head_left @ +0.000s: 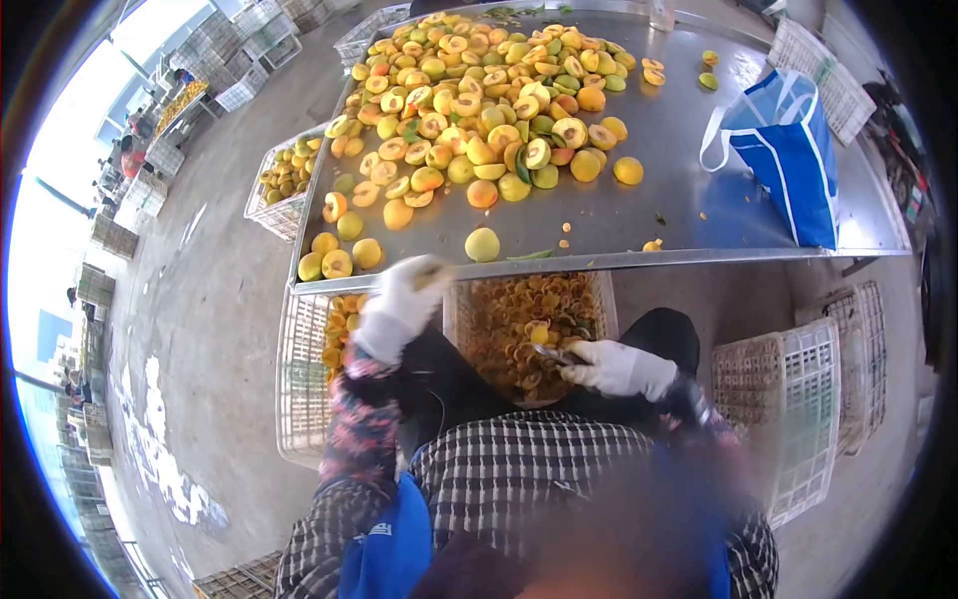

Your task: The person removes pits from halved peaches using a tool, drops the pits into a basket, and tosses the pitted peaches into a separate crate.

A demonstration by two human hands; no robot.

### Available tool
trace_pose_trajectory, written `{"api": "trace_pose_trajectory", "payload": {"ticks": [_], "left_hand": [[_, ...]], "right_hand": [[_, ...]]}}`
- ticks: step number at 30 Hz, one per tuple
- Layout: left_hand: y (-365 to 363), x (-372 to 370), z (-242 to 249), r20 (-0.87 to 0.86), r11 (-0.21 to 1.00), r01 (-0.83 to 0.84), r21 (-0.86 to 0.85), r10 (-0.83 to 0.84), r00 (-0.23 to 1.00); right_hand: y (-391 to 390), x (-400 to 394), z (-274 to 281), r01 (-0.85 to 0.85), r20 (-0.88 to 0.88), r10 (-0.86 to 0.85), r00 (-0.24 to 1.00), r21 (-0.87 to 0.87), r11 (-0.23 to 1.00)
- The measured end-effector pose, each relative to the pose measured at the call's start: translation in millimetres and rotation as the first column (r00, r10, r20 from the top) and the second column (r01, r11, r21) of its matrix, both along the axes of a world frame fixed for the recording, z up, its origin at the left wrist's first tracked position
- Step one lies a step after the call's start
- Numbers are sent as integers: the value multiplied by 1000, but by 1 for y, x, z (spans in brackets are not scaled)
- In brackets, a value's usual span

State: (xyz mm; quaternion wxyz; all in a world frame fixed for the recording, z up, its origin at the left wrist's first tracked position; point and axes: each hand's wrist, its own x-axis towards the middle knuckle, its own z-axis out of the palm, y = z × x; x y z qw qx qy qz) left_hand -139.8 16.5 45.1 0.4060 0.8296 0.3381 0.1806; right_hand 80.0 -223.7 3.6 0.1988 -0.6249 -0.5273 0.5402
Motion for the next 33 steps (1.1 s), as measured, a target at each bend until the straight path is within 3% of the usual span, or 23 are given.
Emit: {"api": "trace_pose_trajectory", "payload": {"ticks": [1, 2, 3, 4, 6, 7, 8, 10, 15, 18, 19, 20, 21, 22, 23, 24, 26, 29, 33], "left_hand": [[18, -25, 2, -193, 983, -33, 181, 68, 979], [42, -54, -10, -281, 966, -85, 244, 154, 947], [33, -57, 18, -397, 850, -140, 509, 376, 837], [55, -69, 2, -318, 673, -21, 739, 377, 870], [58, -44, 15, -271, 774, -89, 627, 324, 906], [66, -17, 7, -273, 868, -75, 491, 236, 933], [72, 18, -7, -258, 940, -40, 340, 134, 957], [61, 65, -16, -245, 970, 89, 228, -32, 969], [42, 115, -59, -545, 905, 153, 398, 99, 832], [61, 117, -61, -392, 973, 134, 186, -52, 919], [63, 116, -61, -159, 933, 8, -359, -70, 985], [60, 114, -53, 98, 769, 51, -637, 15, 995], [57, 110, -48, 302, 533, 167, -829, 178, 936], [52, 103, -42, 421, 268, 337, -903, 392, 818], [44, 95, -30, 474, 257, 405, -877, 331, 816], [34, 91, -24, 495, 271, 418, -867, 372, 785], [6, 92, -17, 537, 301, 445, -843, 447, 715], [-24, 96, -6, 532, 411, 349, -842, 529, 661], [-45, 95, -1, 579, 527, 301, -795, 510, 636]], "right_hand": [[-5, -1, 1, -5, 169, 8, 986, -13, 1000], [-8, -2, 4, -6, 331, 14, 944, -25, 1000], [-9, -4, 7, 7, 301, -1, 954, -18, 1000], [-7, -4, 10, 17, 275, -15, 961, -6, 1000], [1, -6, 13, 25, 263, -34, 964, 39, 999], [10, -10, 14, 20, 276, -39, 960, 74, 997], [15, -12, 13, 26, 289, -56, 956, 106, 994], [21, -12, 9, 1, 285, -38, 958, 129, 992], [21, -13, 4, -7, 280, -48, 959, 190, 982], [8, -11, 3, 43, 240, -117, 964, 293, 955], [7, -10, 6, 62, 223, -133, 966, 297, 953], [7, -9, 7, 132, 170, -197, 966, 334, 933], [8, -8, 7, 200, 111, -256, 960, 364, 910], [9, -9, 7, 266, 48, -308, 950, 387, 883], [14, -9, 12, 308, 12, -340, 940, 395, 866], [21, -7, 16, 300, 38, -336, 941, 369, 880], [37, -19, 32, 398, -105, -425, 899, 604, 690], [58, -29, 41, 288, 19, -492, 871, 791, 540], [66, -43, 38, 206, 200, -563, 802, 792, 575]]}}
